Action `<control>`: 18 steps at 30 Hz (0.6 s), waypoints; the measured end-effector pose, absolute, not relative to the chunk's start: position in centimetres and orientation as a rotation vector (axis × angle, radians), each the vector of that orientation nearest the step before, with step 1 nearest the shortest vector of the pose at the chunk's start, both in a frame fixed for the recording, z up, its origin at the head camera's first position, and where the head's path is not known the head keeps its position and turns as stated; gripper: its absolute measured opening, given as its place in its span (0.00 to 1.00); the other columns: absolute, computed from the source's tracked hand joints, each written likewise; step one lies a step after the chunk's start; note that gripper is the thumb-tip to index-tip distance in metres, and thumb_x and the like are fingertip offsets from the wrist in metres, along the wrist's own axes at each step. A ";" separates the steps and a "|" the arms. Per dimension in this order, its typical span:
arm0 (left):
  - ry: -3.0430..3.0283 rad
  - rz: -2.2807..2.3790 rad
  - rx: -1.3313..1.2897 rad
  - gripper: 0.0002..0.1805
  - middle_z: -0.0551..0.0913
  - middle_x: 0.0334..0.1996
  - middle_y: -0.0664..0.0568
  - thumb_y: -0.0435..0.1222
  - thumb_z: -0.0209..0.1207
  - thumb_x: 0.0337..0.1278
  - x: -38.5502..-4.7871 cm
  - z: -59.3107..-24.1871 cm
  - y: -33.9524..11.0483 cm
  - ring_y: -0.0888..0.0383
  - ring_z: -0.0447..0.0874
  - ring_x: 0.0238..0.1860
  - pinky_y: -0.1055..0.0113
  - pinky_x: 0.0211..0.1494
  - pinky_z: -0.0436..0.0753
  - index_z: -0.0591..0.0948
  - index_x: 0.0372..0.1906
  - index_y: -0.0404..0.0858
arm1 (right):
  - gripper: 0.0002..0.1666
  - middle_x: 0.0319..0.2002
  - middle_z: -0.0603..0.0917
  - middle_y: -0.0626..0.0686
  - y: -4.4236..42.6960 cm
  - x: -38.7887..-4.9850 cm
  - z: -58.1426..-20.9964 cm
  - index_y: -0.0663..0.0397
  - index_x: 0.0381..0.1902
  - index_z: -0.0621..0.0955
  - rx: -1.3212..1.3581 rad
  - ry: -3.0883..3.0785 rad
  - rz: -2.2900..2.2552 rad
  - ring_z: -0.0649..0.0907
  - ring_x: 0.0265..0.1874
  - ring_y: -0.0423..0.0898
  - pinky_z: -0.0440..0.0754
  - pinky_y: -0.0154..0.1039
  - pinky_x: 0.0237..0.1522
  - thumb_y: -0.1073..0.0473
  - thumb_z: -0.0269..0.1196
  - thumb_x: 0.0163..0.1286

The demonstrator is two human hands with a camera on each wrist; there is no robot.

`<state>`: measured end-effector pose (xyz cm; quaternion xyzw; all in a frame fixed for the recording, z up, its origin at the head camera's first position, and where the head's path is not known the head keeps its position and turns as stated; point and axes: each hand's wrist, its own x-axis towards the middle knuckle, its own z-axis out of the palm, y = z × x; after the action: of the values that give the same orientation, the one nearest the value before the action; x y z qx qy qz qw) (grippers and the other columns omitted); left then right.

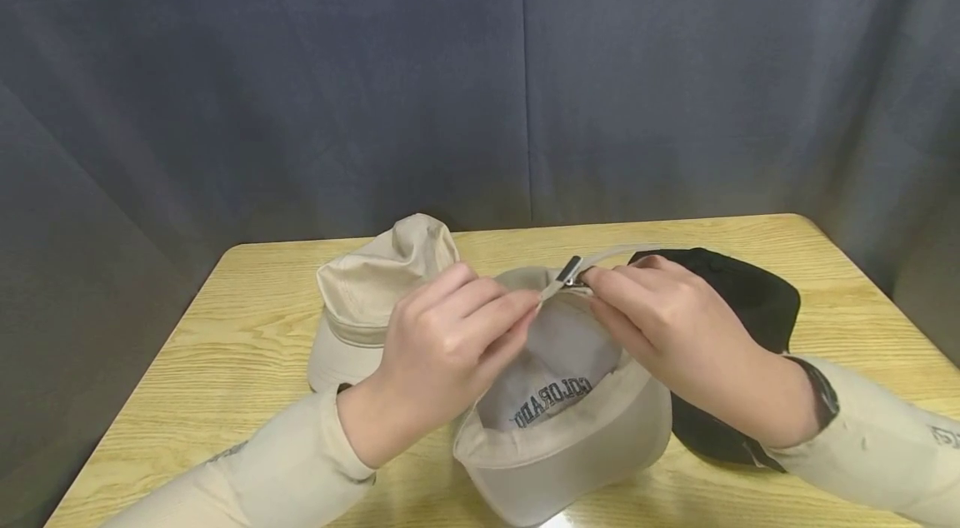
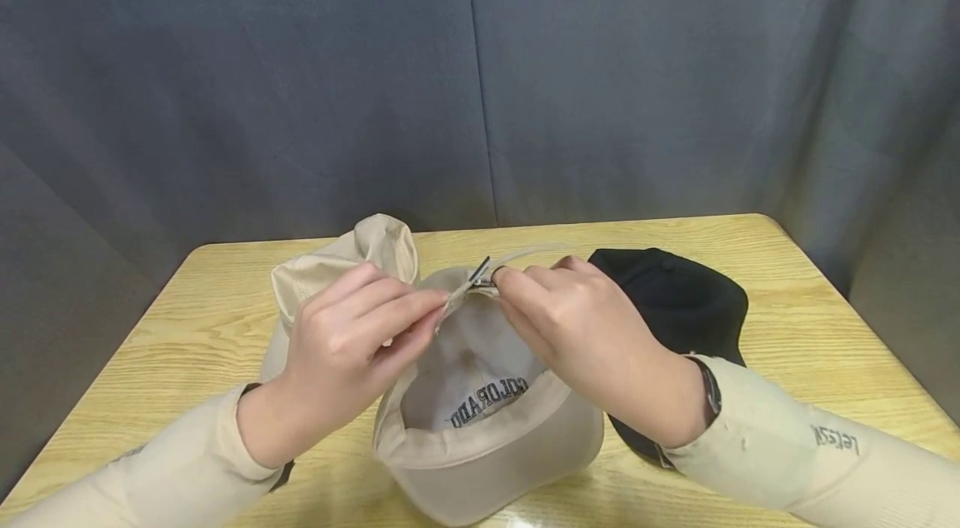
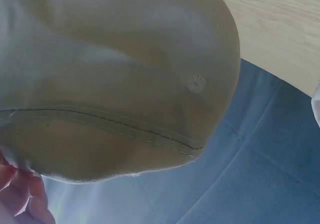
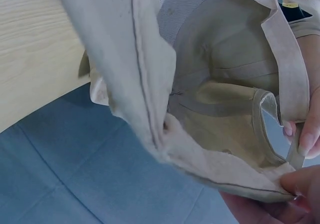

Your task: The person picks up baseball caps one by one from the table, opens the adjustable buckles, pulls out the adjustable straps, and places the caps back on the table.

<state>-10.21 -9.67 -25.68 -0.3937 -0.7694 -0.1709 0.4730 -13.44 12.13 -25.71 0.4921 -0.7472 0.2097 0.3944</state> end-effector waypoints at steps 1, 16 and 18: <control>-1.882 -0.422 -0.962 0.05 0.85 0.25 0.55 0.28 0.66 0.48 -10.2 -25.7 -9.7 0.59 0.74 0.24 0.73 0.26 0.73 0.88 0.32 0.37 | 0.24 0.18 0.72 0.46 12.2 -13.4 -25.7 0.60 0.31 0.78 1.247 -1.892 0.525 0.71 0.16 0.41 0.74 0.41 0.27 0.54 0.43 0.80; -1.846 -0.471 -0.980 0.05 0.84 0.24 0.55 0.29 0.62 0.55 -10.2 -26.0 -9.7 0.58 0.75 0.23 0.72 0.27 0.73 0.88 0.32 0.37 | 0.24 0.19 0.75 0.45 12.3 -13.3 -25.5 0.59 0.28 0.77 1.248 -1.907 0.560 0.71 0.16 0.38 0.77 0.41 0.31 0.54 0.43 0.80; -1.842 -0.476 -0.983 0.05 0.84 0.24 0.55 0.28 0.62 0.54 -10.2 -26.0 -9.6 0.59 0.75 0.23 0.72 0.27 0.73 0.88 0.32 0.37 | 0.23 0.19 0.73 0.45 12.2 -13.3 -25.5 0.60 0.29 0.77 1.248 -1.889 0.522 0.69 0.15 0.38 0.76 0.41 0.29 0.56 0.42 0.80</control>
<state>-10.17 -9.64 -26.01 -0.4028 -0.7547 -0.1951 0.4797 -13.28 12.21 -25.52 0.4930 -0.7458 0.2061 0.3978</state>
